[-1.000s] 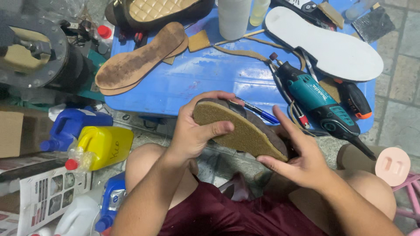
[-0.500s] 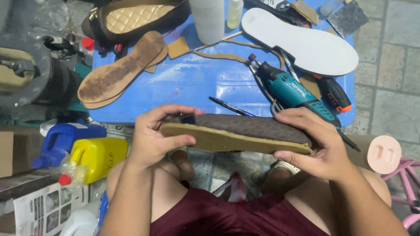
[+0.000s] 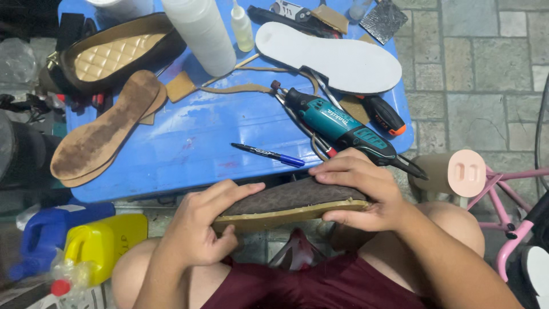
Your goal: The person fits a new insole into a black high-heeled shoe and uses a rotary tool to grind the edges of the insole. They then use a heat gun to apply heat to the shoe's heel area.
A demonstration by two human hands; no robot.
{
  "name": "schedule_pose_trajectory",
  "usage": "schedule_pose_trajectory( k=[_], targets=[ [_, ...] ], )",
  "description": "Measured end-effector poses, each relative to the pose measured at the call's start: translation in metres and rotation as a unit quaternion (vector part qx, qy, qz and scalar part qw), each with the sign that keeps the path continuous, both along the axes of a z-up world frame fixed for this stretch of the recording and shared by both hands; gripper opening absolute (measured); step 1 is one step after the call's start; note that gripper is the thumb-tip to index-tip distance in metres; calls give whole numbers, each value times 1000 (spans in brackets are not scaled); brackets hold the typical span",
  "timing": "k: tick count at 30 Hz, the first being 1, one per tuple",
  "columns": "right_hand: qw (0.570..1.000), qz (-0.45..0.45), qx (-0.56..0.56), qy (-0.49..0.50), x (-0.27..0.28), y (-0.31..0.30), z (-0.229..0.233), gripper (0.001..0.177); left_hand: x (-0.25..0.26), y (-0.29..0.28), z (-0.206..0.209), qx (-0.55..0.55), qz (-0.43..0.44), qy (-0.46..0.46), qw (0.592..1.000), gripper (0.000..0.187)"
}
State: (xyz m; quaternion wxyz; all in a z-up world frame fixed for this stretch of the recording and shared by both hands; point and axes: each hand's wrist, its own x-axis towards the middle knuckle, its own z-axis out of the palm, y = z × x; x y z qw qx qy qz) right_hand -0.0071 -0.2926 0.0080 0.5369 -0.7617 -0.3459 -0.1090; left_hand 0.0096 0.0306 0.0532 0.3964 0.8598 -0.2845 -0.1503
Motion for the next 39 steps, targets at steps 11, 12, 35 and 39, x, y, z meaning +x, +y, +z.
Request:
schedule_pose_trajectory(
  k=[11,12,35,39],
  targets=[
    [1000,7,13,-18,6,-2,-1,48,-11,-26,-14,-32,4,-136,990,41],
    [1000,1,12,-19,6,-2,0,47,-11,-27,-14,-36,2,-129,991,38],
    [981,-134,132,55,-7,29,-34,87,-5,-56,-54,-200,-2,66,978,23],
    [941,-6,295,164,-10,39,-44,89,-15,-63,-58,-235,20,2,972,21]
  ],
)
